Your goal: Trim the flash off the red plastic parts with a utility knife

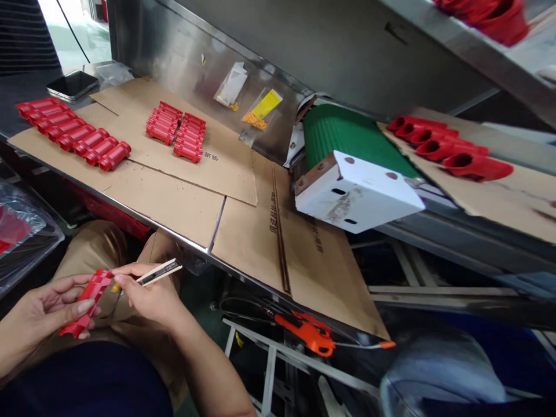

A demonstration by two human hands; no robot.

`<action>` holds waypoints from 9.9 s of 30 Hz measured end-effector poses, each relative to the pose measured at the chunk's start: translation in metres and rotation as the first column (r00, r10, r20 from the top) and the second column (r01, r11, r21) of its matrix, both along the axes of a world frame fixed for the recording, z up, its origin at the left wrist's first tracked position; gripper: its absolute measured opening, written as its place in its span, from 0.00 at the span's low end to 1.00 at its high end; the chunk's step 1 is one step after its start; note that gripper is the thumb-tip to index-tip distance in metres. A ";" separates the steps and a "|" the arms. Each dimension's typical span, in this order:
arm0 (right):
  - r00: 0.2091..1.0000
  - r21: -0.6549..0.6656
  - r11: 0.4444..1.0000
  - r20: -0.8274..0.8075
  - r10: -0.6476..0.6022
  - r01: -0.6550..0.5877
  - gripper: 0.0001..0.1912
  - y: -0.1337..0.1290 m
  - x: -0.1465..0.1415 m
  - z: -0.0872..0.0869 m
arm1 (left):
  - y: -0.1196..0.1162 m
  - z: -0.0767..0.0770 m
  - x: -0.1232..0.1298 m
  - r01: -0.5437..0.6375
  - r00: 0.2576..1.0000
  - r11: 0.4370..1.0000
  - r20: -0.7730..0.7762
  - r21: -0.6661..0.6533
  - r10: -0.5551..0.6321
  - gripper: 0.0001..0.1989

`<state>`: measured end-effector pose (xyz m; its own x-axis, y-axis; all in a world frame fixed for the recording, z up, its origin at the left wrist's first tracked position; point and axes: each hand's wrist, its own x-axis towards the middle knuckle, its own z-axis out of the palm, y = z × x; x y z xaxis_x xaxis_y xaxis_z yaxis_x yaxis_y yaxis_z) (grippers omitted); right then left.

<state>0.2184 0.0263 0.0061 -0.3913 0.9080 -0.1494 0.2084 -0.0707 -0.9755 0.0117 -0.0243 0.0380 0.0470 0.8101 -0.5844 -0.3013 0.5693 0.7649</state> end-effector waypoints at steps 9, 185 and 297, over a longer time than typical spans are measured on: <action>1.000 0.250 0.968 0.005 -0.009 0.007 0.12 0.001 0.000 0.001 | -0.002 -0.003 -0.001 0.010 0.996 0.998 -0.087 0.054 -0.005 0.35; 0.916 -0.278 0.922 -0.221 -0.334 0.269 0.30 -0.022 0.007 0.010 | 0.030 -0.007 -0.003 0.157 0.938 0.968 -0.338 0.196 -0.084 0.23; 0.985 0.689 0.724 -0.150 0.090 0.039 0.11 -0.036 -0.017 0.010 | 0.026 -0.019 -0.009 0.015 0.936 0.970 0.346 -0.243 0.072 0.22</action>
<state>0.2010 -0.0097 0.0162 -0.3756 0.7241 0.5784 0.0358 0.6350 -0.7717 0.0026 0.0013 0.0194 0.2623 0.6531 -0.7104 -0.5433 0.7083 0.4506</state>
